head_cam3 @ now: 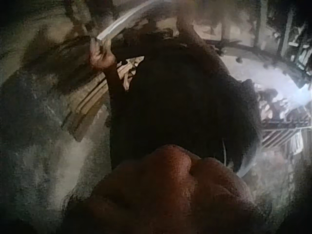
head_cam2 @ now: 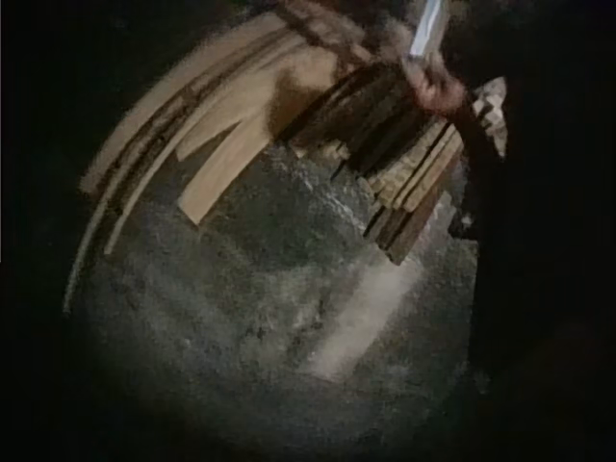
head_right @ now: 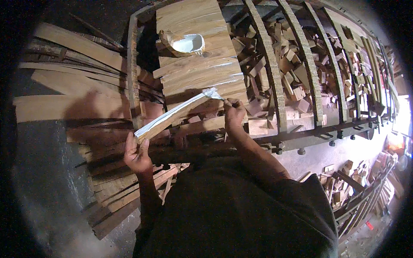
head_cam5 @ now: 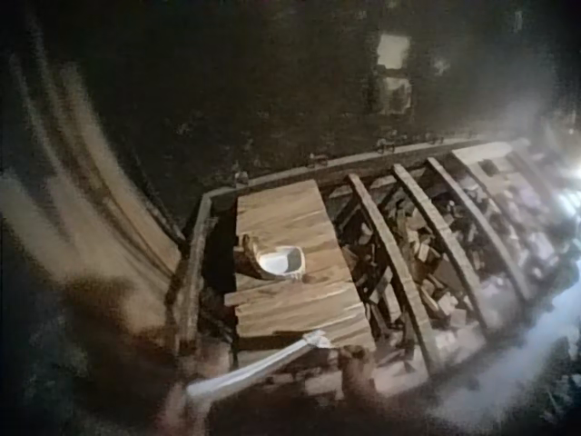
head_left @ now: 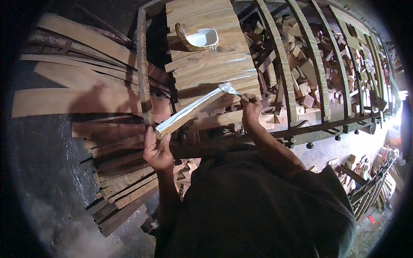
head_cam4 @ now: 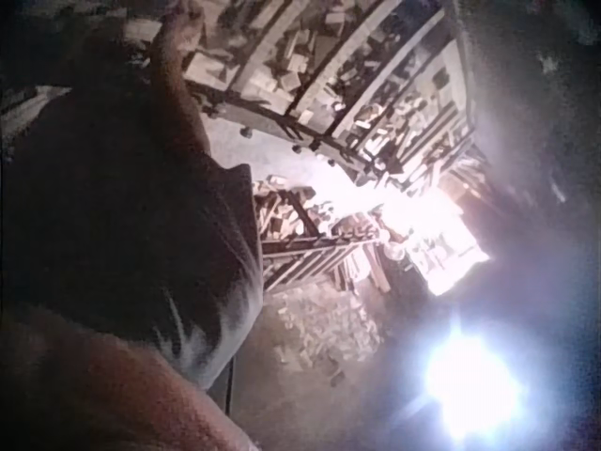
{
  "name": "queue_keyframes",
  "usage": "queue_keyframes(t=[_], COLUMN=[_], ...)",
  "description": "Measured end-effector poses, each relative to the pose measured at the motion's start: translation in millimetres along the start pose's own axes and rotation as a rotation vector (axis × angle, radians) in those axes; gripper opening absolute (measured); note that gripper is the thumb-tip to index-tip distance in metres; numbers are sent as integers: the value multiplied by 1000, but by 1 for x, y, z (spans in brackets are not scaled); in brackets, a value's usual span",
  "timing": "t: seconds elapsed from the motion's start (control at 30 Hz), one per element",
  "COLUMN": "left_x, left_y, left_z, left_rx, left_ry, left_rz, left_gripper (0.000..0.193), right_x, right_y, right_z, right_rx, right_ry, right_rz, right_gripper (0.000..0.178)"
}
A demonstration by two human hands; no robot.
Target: The person applies white glue to the edges of wooden planks using a small brush and places them into a wooden frame. The person repeatedly picks up planks, coats the edges, and stacks them within the frame.
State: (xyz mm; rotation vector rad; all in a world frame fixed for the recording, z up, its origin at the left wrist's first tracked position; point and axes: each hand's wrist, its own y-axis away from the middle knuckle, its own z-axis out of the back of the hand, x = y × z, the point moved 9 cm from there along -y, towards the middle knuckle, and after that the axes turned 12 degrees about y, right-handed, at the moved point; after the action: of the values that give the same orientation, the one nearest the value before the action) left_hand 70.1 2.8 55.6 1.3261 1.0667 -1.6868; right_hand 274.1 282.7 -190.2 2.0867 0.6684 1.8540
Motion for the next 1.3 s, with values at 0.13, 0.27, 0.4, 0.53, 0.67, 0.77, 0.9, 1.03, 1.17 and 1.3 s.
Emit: queue_keyframes(t=[0.13, 0.27, 0.4, 0.53, 0.67, 0.77, 0.9, 1.03, 1.17, 1.3], left_x=[2, 3, 4, 0, -4, -3, 4, 4, -3, -6], left_y=[0, -2, -1, 0, 1, 0, 8, 6, 2, 2], left_z=[0, 0, 2, -3, -9, -6, 2, -3, -10, -12], left_rx=[-13, 11, 26, 19, 4, -6, -25, 10, 24, 1], left_ry=[41, 14, 77, 44, 110, 136, 140, 146, 126, 159], left_rz=[24, 8, 39, 27, 26, 39, 35, 13, 26, 17], left_gripper=[54, 56, 58, 58, 62, 60, 60, 60, 61, 60], right_x=[44, 90, 122, 112, 69, 18, -3, 60, 110, 89], right_y=[52, 111, 117, 114, 114, 96, 45, 87, 137, 119], right_z=[-30, -69, -86, -90, -103, -82, -47, -67, -110, -108], right_rx=[221, 453, 561, 525, 648, 579, 532, 511, 717, 700], right_ry=[112, 111, -23, -219, -272, -178, -129, -110, 38, 29], right_rz=[124, 197, 181, -93, -292, -407, -365, -346, -57, -9], right_gripper=[10, 9, 8, 6, 8, 10, 12, 9, 13, 11])
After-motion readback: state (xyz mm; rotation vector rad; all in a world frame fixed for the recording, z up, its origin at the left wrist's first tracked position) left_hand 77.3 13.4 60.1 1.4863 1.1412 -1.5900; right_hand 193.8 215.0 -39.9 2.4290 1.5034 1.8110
